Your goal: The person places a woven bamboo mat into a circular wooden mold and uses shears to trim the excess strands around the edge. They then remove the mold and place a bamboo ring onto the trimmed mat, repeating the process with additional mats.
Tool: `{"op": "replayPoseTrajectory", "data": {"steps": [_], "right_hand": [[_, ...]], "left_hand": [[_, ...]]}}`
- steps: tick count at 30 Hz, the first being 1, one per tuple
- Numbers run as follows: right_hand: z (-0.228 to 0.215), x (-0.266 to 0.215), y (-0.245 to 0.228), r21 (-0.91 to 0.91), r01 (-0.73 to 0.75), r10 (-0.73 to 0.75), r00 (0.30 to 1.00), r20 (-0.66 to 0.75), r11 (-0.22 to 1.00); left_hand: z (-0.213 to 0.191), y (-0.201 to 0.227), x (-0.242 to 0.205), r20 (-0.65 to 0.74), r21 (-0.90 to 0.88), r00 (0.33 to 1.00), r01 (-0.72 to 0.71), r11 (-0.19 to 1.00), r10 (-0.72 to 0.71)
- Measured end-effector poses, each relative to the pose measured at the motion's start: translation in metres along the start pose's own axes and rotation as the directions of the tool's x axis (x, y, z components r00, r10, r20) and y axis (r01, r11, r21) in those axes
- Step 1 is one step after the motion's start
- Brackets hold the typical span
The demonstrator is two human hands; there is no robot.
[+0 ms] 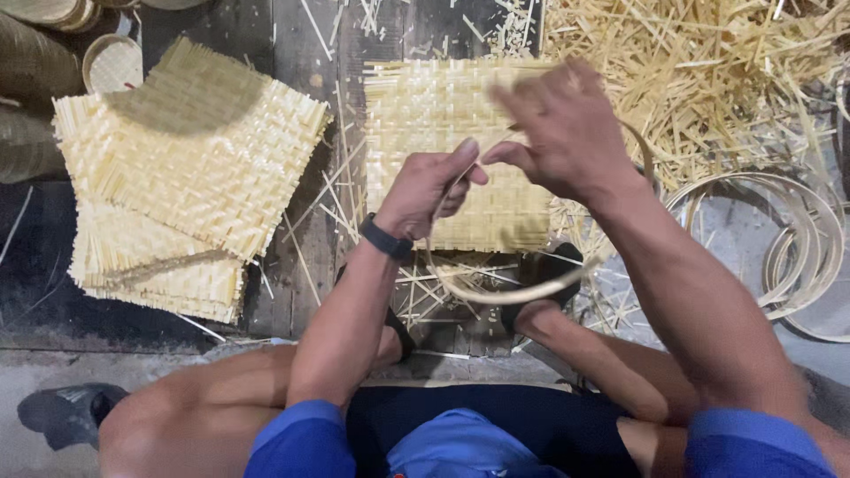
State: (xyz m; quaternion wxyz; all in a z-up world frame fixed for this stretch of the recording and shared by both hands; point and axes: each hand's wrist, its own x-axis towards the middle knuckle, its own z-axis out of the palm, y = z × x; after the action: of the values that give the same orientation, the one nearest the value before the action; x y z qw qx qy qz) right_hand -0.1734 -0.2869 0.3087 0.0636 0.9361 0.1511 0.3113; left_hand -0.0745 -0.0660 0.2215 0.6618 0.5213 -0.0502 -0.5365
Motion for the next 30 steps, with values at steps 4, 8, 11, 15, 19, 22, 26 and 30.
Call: {"op": "replayPoseTrajectory", "data": {"steps": [4, 8, 11, 15, 19, 22, 26, 30], "right_hand": [[-0.004, 0.017, -0.002, 0.125, -0.262, 0.213, 0.925, 0.315, 0.957], [0.011, -0.009, -0.014, 0.046, -0.373, 0.339, 0.881, 0.329, 0.927], [0.023, -0.025, -0.026, 0.032, -0.495, 0.455, 0.82, 0.348, 0.868], [0.028, -0.03, -0.036, 0.024, -0.608, 0.569, 0.756, 0.324, 0.794], [0.026, -0.037, -0.017, 0.026, -0.619, 0.571, 0.738, 0.358, 0.785], [0.026, -0.047, -0.002, -0.003, -0.745, 0.674, 0.602, 0.428, 0.667], [0.039, -0.051, -0.01, -0.052, -0.817, 0.78, 0.526, 0.339, 0.574], [0.039, -0.055, -0.011, -0.017, -0.852, 0.796, 0.482, 0.366, 0.523]], "left_hand": [[0.01, 0.017, -0.018, -0.026, 0.019, 0.997, -0.075, 0.997, 0.076], [0.018, -0.004, -0.02, -0.165, -0.111, 0.981, -0.122, 0.986, 0.103], [0.024, -0.019, -0.013, -0.243, -0.157, 0.962, -0.166, 0.974, 0.125], [0.028, -0.024, -0.006, -0.276, -0.17, 0.952, -0.182, 0.968, 0.13], [0.028, -0.025, -0.007, -0.272, -0.148, 0.957, -0.145, 0.978, 0.101], [0.033, -0.03, -0.006, -0.266, -0.199, 0.955, -0.19, 0.961, 0.134], [0.04, -0.032, 0.001, -0.334, -0.28, 0.923, -0.288, 0.916, 0.188], [0.035, -0.033, -0.001, -0.36, -0.224, 0.912, -0.29, 0.93, 0.198]]}}
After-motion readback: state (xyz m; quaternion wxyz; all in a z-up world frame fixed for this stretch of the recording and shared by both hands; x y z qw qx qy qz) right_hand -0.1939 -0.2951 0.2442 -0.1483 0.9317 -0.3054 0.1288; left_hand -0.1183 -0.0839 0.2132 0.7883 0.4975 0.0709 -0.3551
